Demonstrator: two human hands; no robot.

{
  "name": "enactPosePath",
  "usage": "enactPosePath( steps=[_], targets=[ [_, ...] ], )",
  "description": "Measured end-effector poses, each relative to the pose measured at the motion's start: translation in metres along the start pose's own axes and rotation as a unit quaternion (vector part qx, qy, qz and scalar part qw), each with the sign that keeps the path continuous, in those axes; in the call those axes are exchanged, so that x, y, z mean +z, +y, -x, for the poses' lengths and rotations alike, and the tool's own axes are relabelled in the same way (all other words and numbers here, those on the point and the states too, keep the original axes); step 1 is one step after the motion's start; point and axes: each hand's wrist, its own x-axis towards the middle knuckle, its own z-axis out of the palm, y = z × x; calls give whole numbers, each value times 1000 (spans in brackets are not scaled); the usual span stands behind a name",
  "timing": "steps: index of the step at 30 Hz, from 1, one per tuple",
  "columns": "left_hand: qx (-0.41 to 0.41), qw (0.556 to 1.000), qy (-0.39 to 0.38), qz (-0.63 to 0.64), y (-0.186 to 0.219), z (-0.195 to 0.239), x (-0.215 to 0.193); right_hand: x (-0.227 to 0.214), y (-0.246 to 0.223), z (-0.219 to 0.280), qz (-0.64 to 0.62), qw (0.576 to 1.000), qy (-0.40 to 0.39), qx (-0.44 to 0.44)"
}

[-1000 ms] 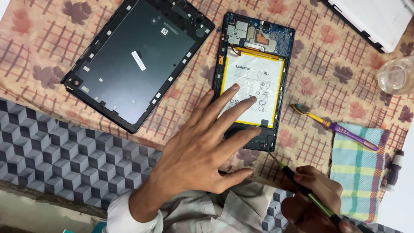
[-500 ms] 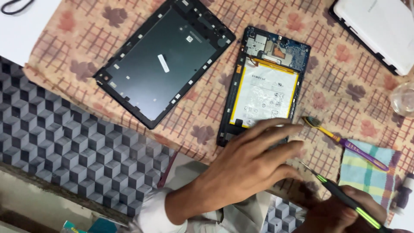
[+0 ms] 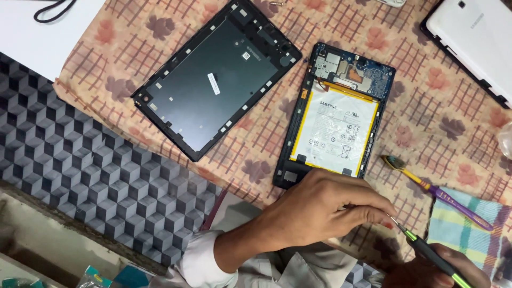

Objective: The person uses a screwdriver to remove screws from the bottom edge of a disassembled Samsung tablet. The tablet back cover and battery are visible on the table. The person repeatedly unscrews and removes screws from the same area throughout the clip.

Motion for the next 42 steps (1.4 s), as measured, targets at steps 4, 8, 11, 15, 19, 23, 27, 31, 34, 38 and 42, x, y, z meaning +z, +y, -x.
enactPosePath(
  steps=[4, 8, 11, 15, 19, 23, 27, 31, 34, 38, 42],
  targets=[
    [-19, 999, -5, 27, 5, -2, -4, -7, 18, 1, -40, 992, -112, -45],
    [24, 998, 36, 50, 6, -2, -10, 63, 39, -3, 115, 797, 279, -523],
    [13, 997, 53, 52, 3, 0, -10, 117, 33, 7, 84, 907, 259, -321],
    [23, 997, 47, 63, -3, 1, -8, 186, 24, 39, -36, 710, 228, -665],
    [41, 995, 24, 87, -8, 7, -11, 239, -11, 76, -6, 703, 220, -677],
    [12, 975, 2, 223, -8, 8, -11, 296, -22, 106, -200, 716, 77, -664],
    [26, 966, 30, 257, -4, 6, -13, 328, -30, 125, -300, 734, 13, -609],
    [18, 976, 51, 209, -5, 6, -14, 329, -34, 130, -314, 759, 19, -571],
    [2, 976, 65, 208, -5, 5, -13, 321, -32, 123, -315, 768, -4, -557],
    [-25, 962, 77, 262, -1, 5, -13, 315, -27, 114, -332, 765, -45, -550],
    [-18, 945, 90, 315, 1, 8, -14, 312, -26, 114, -297, 779, -8, -552]
  ],
)
